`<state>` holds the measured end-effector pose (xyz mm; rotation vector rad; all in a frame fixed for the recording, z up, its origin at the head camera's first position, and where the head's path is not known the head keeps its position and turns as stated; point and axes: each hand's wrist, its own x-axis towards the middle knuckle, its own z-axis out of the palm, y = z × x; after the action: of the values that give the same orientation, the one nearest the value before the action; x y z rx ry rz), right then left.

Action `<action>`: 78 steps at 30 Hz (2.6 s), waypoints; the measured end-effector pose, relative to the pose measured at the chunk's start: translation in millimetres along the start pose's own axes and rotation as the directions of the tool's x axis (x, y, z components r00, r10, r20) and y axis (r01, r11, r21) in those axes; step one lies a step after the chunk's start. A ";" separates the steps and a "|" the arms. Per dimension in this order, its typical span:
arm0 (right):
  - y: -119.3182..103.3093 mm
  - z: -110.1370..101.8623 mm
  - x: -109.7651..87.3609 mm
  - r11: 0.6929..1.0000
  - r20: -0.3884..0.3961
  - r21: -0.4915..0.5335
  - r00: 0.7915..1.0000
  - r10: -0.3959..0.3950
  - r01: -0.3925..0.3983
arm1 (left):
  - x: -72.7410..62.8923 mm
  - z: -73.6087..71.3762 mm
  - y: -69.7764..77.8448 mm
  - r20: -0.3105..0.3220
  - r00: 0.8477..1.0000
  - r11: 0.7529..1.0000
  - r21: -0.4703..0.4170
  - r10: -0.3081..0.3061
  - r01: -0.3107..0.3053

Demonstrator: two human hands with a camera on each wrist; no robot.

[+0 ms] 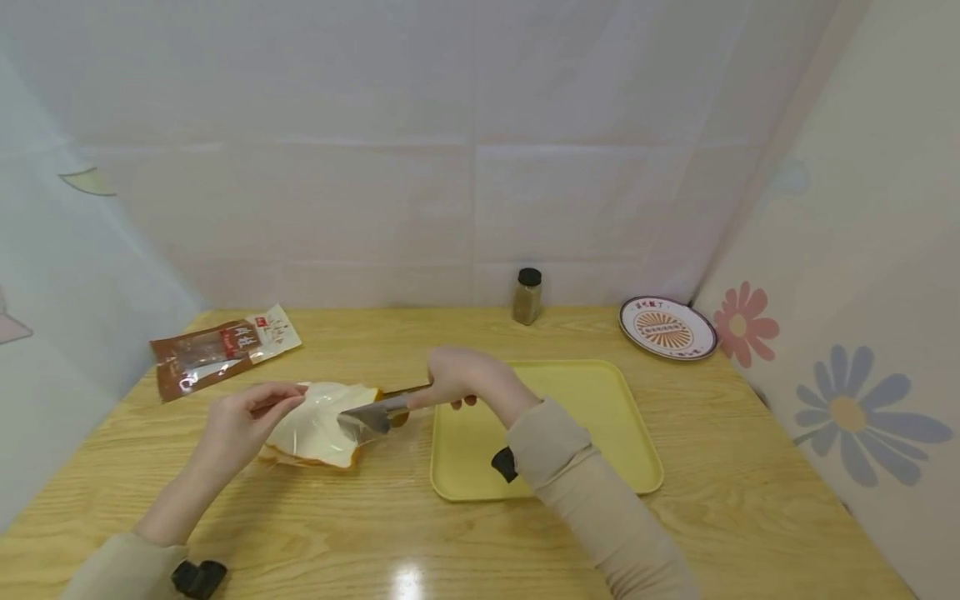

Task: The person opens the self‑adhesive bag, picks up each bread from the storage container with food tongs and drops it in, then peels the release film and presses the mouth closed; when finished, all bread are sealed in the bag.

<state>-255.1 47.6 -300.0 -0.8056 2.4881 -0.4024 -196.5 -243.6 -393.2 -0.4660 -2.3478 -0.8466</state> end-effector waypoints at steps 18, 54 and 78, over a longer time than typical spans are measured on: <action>32.5 -1.3 -23.2 0.998 -0.003 0.069 1.000 0.004 -0.004 | -1.3 -0.3 1.6 0.030 0.998 0.999 -0.003 -0.054 0.054; 147.6 43.9 -149.2 0.918 -0.212 0.381 0.956 0.201 -0.109 | -5.2 -2.7 1.5 0.100 0.991 0.996 0.008 -0.090 0.089; 205.6 70.5 -207.8 0.928 -0.537 0.188 0.757 0.372 -0.323 | -2.7 -3.0 3.8 0.128 0.984 0.993 0.001 -0.121 0.122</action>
<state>-166.6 326.5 -369.1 -0.1676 3.0608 -0.6838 -191.3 -243.1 -391.3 -0.3934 -2.5128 -0.9054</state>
